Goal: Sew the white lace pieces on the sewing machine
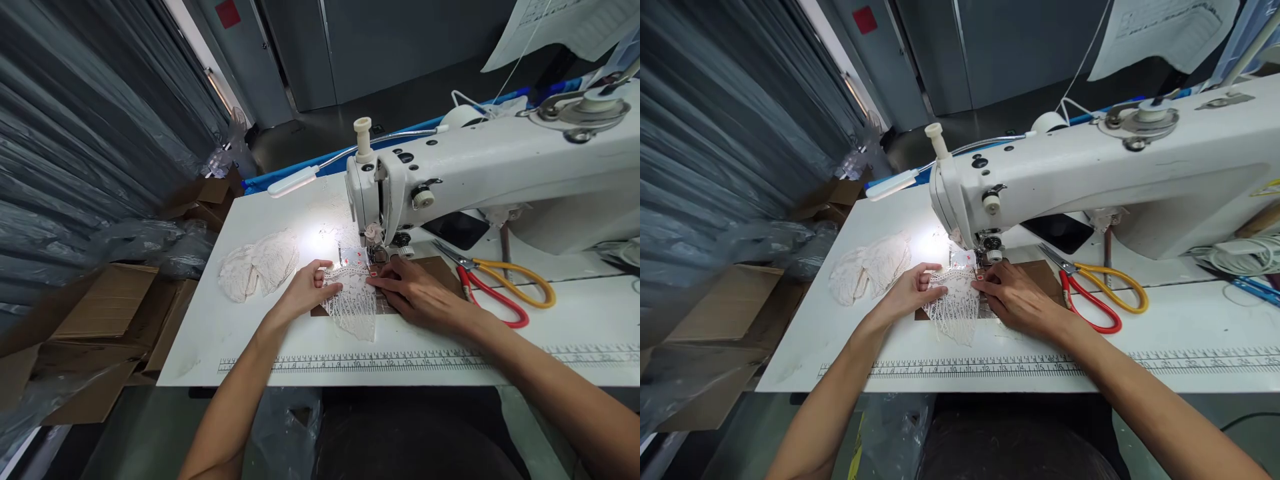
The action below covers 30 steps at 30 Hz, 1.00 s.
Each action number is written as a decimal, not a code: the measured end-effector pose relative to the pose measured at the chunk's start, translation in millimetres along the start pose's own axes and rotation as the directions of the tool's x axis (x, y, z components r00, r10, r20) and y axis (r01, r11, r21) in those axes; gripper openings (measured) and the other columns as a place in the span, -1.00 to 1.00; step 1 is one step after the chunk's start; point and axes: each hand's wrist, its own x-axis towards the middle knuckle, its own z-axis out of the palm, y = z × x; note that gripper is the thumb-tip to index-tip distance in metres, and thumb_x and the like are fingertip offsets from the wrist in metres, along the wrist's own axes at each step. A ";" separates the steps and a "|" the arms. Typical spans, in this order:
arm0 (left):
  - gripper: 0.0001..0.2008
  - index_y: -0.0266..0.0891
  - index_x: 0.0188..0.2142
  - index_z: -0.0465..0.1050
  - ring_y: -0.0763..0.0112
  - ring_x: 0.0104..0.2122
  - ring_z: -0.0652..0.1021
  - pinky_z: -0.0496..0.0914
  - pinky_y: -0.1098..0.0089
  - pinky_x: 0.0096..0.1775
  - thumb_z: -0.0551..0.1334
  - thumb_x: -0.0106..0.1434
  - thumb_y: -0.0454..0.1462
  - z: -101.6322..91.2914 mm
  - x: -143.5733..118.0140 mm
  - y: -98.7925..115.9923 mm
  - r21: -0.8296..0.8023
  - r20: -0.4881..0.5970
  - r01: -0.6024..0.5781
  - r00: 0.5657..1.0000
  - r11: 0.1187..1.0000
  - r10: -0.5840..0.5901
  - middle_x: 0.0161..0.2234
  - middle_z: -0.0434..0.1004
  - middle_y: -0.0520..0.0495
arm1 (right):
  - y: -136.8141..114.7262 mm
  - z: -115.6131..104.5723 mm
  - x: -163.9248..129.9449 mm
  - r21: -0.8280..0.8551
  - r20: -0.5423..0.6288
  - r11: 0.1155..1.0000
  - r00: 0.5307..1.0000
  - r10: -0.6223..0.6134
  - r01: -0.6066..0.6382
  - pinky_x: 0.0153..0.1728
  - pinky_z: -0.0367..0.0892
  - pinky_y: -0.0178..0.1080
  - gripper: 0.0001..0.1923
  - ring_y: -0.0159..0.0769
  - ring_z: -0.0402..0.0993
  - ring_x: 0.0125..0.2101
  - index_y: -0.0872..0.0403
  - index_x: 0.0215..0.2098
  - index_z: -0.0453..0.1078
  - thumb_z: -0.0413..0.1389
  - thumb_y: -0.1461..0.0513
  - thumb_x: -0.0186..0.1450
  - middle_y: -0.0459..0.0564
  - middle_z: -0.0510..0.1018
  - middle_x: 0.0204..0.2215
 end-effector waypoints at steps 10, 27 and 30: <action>-0.42 -0.24 0.09 0.29 0.58 -0.55 0.15 0.14 0.50 -0.51 0.35 0.13 -0.10 0.3 -1.0 -2.3 -0.014 0.018 -0.001 1.000 1.000 0.001 -0.50 0.01 0.16 | -5.1 -3.9 -7.3 0.011 0.097 0.999 0.995 -0.038 0.037 -0.04 0.33 0.02 -0.58 -0.13 0.33 -0.05 -0.08 0.07 0.43 -0.02 0.31 0.30 0.11 0.38 -0.07; -0.39 -0.21 0.13 0.26 0.50 -0.48 0.35 0.27 0.45 -0.42 0.31 0.15 -0.04 -1.8 -6.7 4.3 0.116 -0.025 -0.019 0.999 0.993 0.022 -0.43 0.29 0.10 | 0.4 -1.0 -8.5 0.043 0.090 0.999 0.995 -0.032 0.029 -0.05 0.37 -0.03 -0.61 -0.18 0.35 -0.05 -0.16 0.06 0.43 0.00 0.28 0.33 0.07 0.38 -0.08; -0.39 -0.21 0.13 0.26 0.51 -0.50 0.35 0.27 0.46 -0.44 0.32 0.14 -0.05 -0.7 -7.3 6.8 0.129 -0.037 -0.012 0.999 0.992 0.017 -0.43 0.30 0.10 | 0.7 -1.0 -8.9 0.050 0.115 0.999 0.993 -0.018 0.013 -0.03 0.36 -0.01 -0.61 -0.16 0.32 -0.02 -0.16 0.06 0.42 0.01 0.28 0.32 0.07 0.35 -0.06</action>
